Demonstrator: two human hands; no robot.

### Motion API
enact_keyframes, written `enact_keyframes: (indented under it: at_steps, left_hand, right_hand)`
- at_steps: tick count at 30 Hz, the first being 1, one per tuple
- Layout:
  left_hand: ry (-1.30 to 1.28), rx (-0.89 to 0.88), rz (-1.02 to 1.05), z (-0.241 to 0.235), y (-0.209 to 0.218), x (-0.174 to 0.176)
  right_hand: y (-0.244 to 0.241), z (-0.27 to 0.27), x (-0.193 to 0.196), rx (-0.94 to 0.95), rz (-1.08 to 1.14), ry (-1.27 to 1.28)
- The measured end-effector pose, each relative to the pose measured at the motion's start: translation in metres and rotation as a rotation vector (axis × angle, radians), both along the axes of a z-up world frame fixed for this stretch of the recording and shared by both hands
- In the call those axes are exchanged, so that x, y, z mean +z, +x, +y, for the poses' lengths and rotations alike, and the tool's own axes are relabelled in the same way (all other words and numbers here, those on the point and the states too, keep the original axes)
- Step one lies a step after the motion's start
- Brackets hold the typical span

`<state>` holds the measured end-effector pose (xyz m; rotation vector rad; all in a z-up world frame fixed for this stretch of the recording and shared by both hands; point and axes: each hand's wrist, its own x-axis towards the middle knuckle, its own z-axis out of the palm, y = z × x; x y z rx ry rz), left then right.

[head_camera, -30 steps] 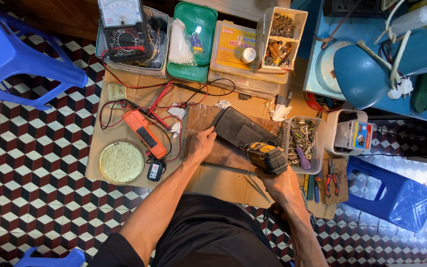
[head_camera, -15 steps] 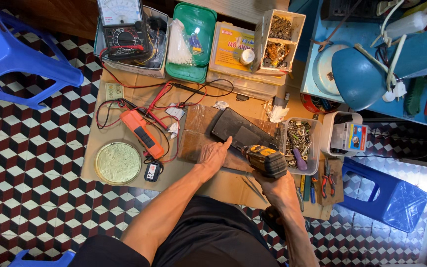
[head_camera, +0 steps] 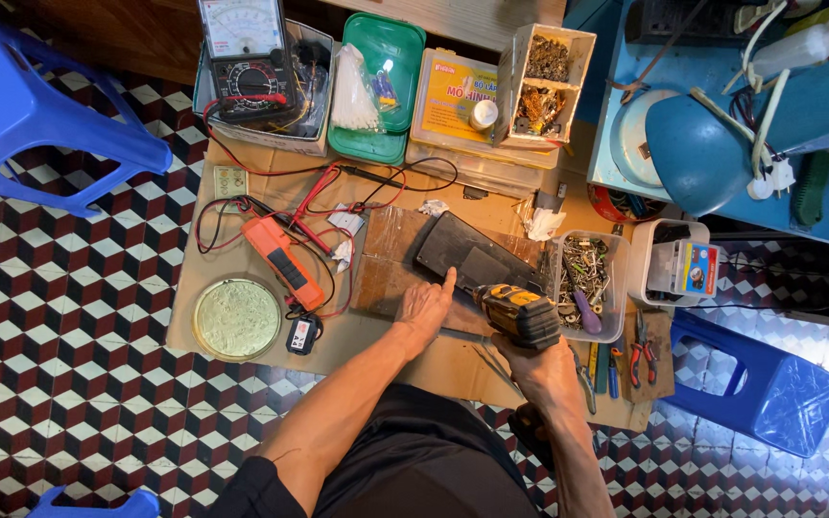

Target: The person uses a cordless drill to remove screws from a black plastic electrical box, opens the cover to reveal fuses and wiring, and manipulates the internal components with their hands.

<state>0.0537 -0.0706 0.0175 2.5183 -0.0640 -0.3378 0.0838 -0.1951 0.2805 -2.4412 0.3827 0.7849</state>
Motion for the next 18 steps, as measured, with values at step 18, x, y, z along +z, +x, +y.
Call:
enact_keyframes:
  at_steps: [18]
  left_hand:
    - [-0.032,0.022,-0.014,-0.0048,-0.007,-0.0009]
  right_hand:
    - [-0.0061,-0.0025,0.0015,-0.05,-0.027,0.075]
